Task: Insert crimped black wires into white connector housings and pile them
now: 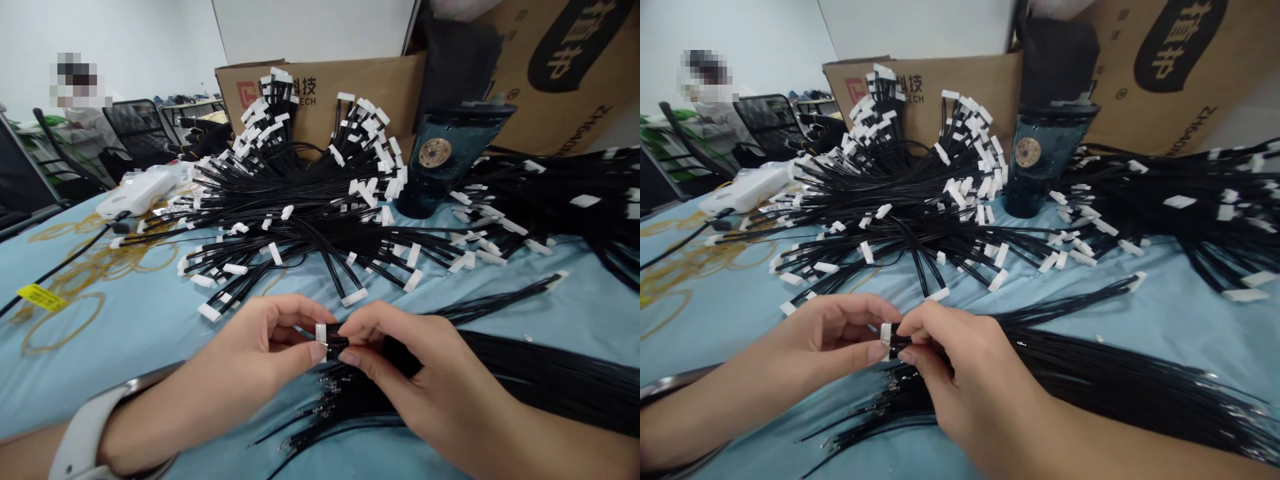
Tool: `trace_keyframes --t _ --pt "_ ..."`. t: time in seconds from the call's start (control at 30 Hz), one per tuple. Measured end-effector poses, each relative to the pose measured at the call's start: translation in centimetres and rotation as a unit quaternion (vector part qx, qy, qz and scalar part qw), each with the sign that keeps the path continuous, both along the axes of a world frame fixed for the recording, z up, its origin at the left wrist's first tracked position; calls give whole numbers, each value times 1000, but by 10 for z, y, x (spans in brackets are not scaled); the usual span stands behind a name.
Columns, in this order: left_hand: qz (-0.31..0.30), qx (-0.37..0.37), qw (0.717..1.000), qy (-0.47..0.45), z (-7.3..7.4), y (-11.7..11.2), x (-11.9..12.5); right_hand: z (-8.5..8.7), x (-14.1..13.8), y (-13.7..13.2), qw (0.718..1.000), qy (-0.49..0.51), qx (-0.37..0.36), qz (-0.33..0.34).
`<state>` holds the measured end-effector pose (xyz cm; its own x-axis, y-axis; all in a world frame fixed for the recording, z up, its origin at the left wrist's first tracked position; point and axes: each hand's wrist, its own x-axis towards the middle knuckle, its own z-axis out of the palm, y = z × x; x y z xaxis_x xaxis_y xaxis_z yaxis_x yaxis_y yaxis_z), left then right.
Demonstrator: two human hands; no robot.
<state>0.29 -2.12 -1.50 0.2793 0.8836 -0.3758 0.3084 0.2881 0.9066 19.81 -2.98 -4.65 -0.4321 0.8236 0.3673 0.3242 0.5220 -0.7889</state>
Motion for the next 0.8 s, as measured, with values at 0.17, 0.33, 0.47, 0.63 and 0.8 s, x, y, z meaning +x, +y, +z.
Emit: trace_keyframes --t 0.17,0.33,0.47,0.63,0.8 --pt "2 0 1000 -6 2 -1 0 4 -2 -1 1000 -4 -29 -9" --pt "-4 8 1000 -7 2 -1 0 6 0 0 998 -16 -54 -7" --pt "-3 7 1000 4 3 0 0 4 3 1 998 -5 -54 -4" --pt "-6 5 1000 12 2 0 -1 2 4 0 999 -3 -33 3" --pt "-8 6 1000 9 0 0 -2 0 1 0 1000 -10 1 -1"
